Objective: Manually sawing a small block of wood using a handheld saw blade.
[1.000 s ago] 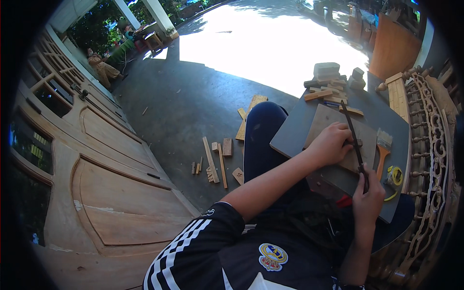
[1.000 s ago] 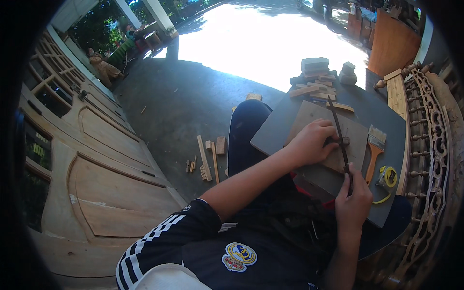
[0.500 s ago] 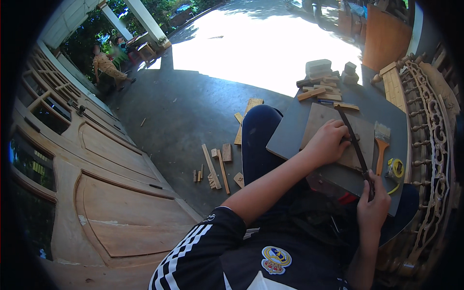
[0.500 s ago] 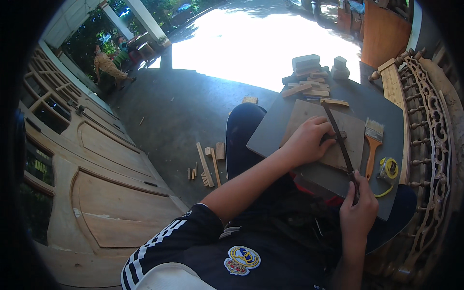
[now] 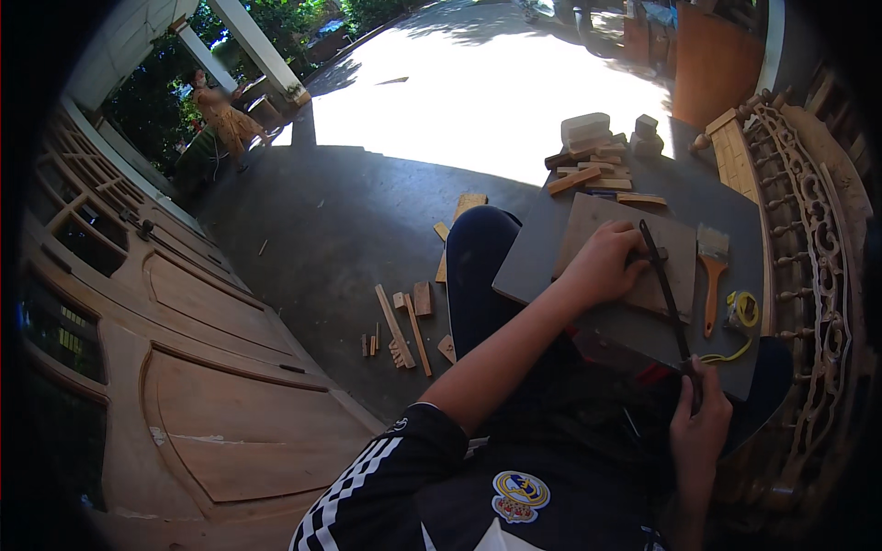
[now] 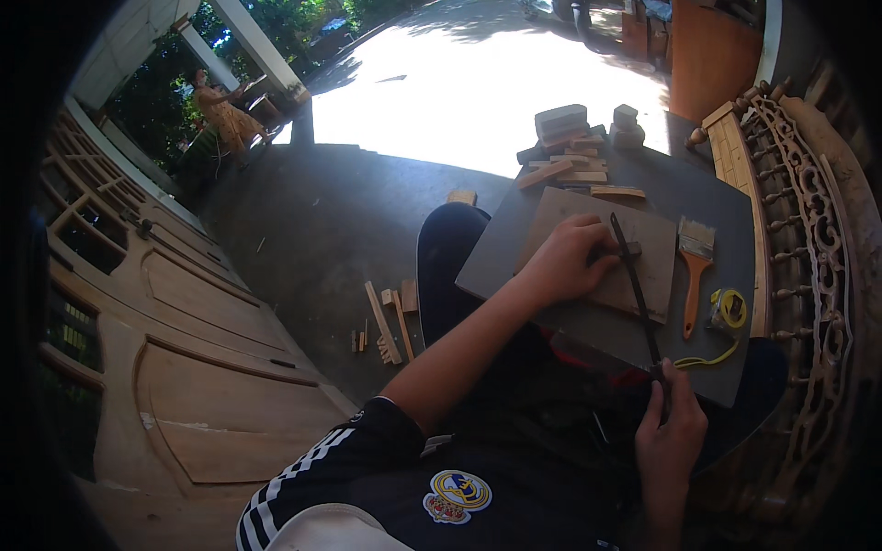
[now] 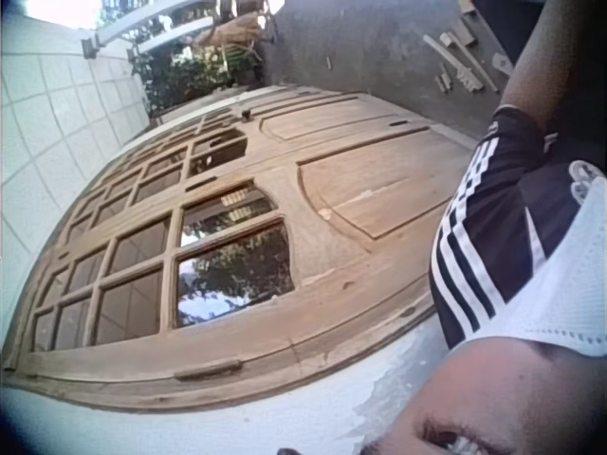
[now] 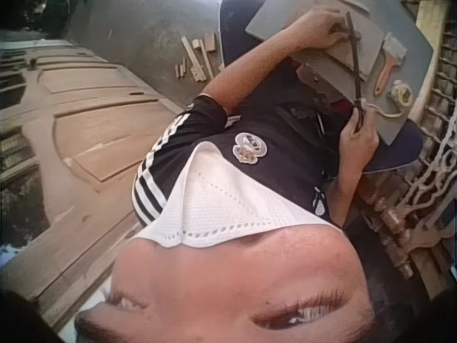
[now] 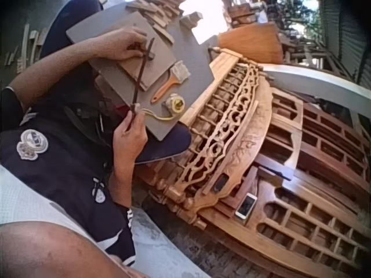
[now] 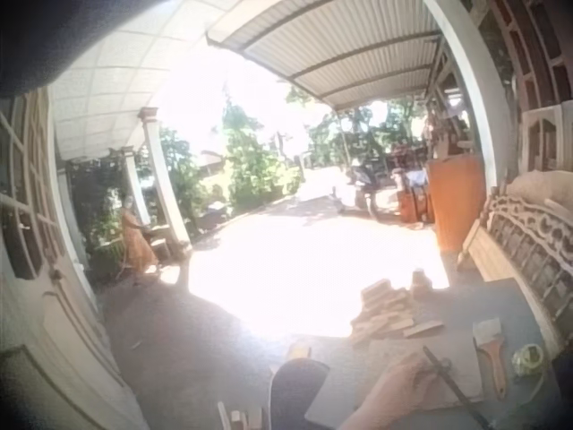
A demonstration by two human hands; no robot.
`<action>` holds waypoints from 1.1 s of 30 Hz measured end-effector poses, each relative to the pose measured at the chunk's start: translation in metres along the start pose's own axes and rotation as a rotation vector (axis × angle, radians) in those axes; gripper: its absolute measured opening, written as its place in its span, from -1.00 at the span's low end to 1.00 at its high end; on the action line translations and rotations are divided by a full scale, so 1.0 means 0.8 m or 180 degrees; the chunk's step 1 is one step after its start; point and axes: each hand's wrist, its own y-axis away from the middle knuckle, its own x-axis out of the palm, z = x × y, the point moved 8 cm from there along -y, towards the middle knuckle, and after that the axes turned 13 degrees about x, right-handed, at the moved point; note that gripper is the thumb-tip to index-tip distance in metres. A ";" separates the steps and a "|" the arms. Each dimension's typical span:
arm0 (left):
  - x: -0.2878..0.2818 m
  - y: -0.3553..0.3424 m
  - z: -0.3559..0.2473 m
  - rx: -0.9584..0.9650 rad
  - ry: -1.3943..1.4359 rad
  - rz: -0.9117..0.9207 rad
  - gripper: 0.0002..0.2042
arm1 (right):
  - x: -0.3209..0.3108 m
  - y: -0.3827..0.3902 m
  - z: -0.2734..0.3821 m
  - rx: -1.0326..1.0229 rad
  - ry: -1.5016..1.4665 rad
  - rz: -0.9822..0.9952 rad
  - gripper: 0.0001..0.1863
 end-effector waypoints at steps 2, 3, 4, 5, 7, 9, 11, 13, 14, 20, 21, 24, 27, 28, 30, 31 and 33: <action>0.000 -0.001 -0.002 0.0110 0.0018 -0.0001 -0.86 | 0.008 -0.008 0.010 -0.0054 0.0101 0.0076 -0.75; -0.001 -0.002 -0.006 0.0214 0.0020 -0.0009 -0.86 | 0.012 -0.019 0.012 -0.0054 0.0101 0.0072 -0.75; -0.001 -0.003 -0.007 0.0216 0.0005 -0.0009 -0.86 | 0.022 -0.033 0.016 -0.0128 0.0230 0.0043 -0.74; 0.001 -0.004 -0.009 0.0248 0.0026 0.0003 -0.86 | 0.030 -0.047 0.021 -0.0200 0.0361 0.0002 -0.73; 0.004 -0.006 -0.013 0.0283 0.0036 0.0011 -0.87 | 0.047 -0.070 0.026 -0.0180 0.0380 -0.0004 -0.73; 0.006 -0.005 -0.011 0.0176 -0.0011 -0.0027 -0.86 | 0.052 -0.077 0.030 -0.0154 0.0414 0.0000 -0.73; 0.009 0.000 -0.007 0.0086 -0.0078 -0.0113 -0.86 | 0.056 -0.076 0.032 -0.0061 0.0388 0.0062 -0.74; 0.008 0.006 -0.003 -0.0021 -0.0135 -0.0216 -0.86 | 0.047 -0.061 0.028 -0.0139 0.0397 0.0042 -0.75; 0.009 0.004 -0.003 -0.0001 -0.0205 -0.0211 -0.86 | 0.038 -0.050 0.024 -0.0201 0.0399 -0.0003 -0.75; 0.012 0.002 -0.009 0.0185 -0.0117 0.0017 -0.87 | 0.020 -0.019 0.018 0.0022 0.0167 0.0190 -0.77; 0.013 0.002 -0.009 0.0215 -0.0093 0.0052 -0.87 | 0.026 -0.029 0.018 0.0022 0.0166 0.0193 -0.77; 0.016 -0.001 -0.013 0.0253 -0.0061 0.0013 -0.87 | 0.044 -0.067 0.028 -0.0200 0.0379 -0.0028 -0.77; 0.020 -0.001 -0.011 0.0210 -0.0068 -0.0048 -0.88 | 0.053 -0.086 0.032 -0.0060 0.0477 0.0037 -0.77; 0.019 0.001 -0.013 0.0198 -0.0075 -0.0050 -0.88 | 0.055 -0.085 0.031 -0.0035 0.0448 0.0077 -0.77; 0.017 0.006 -0.013 0.0035 -0.0198 -0.0131 -0.88 | 0.056 -0.077 0.025 -0.0014 0.0426 0.0130 -0.77; 0.016 0.005 -0.013 0.0030 -0.0205 -0.0157 -0.88 | 0.048 -0.067 0.021 -0.0096 0.0413 0.0060 -0.77; 0.016 0.007 -0.013 -0.0060 -0.0342 -0.0223 -0.86 | 0.031 -0.043 0.015 -0.0195 0.0417 0.0012 -0.78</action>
